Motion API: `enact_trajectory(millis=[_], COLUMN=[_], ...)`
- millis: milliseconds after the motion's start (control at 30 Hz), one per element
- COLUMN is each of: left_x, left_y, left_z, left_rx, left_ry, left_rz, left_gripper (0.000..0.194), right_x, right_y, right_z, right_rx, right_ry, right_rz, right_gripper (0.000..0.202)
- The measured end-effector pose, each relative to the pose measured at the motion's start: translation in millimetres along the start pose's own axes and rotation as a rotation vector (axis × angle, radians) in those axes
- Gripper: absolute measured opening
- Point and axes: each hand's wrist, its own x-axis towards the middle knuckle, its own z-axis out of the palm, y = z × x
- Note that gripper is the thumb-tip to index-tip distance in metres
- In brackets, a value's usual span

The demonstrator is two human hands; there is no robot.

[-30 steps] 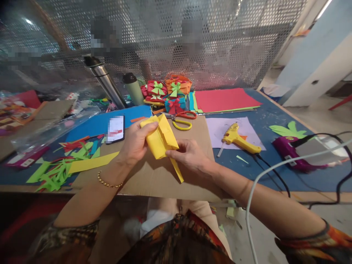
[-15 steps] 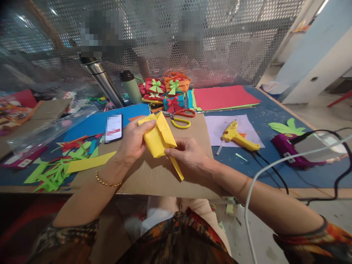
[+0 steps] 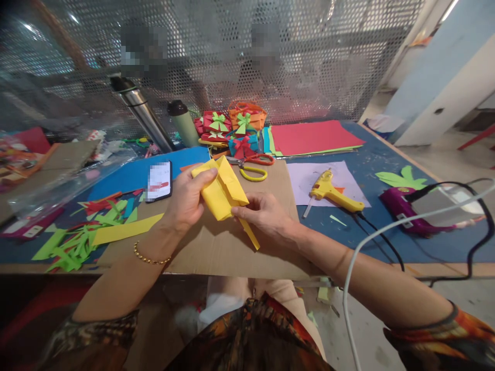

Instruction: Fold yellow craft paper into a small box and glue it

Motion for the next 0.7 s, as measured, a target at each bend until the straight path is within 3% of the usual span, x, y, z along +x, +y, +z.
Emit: enact_trajectory(millis=[233,433,500,600,700], left_x=[-2,3,6,4,-6], left_y=[0,-1,2,9,15], left_z=[1.9,-4.5,-8.7,-11.7,-8.0], left_rx=[-0.005,0.096,0.229,0.564,0.891], left_ry=[0.010,-0.059,-0.065,-0.099,-0.407], left_rz=[-0.006,0.019,0.113,0.433,0.618], left_gripper=[0.031,0.028,0.030,0.044,0.056], right_x=[2,1,4,6,2], right_y=[0,-12,-19,-31,-42], right_z=[1,-6,-17,-33,-38], right_rx=[0.009,-0.157,-0.346,-0.706,-1.039], right_ry=[0.028,0.040,0.067,0.071,-0.036], right_rz=[0.003,-0.001,-0.062,-0.162,-0.188], right_gripper=[0.037,0.027,0.018,0.011,0.020])
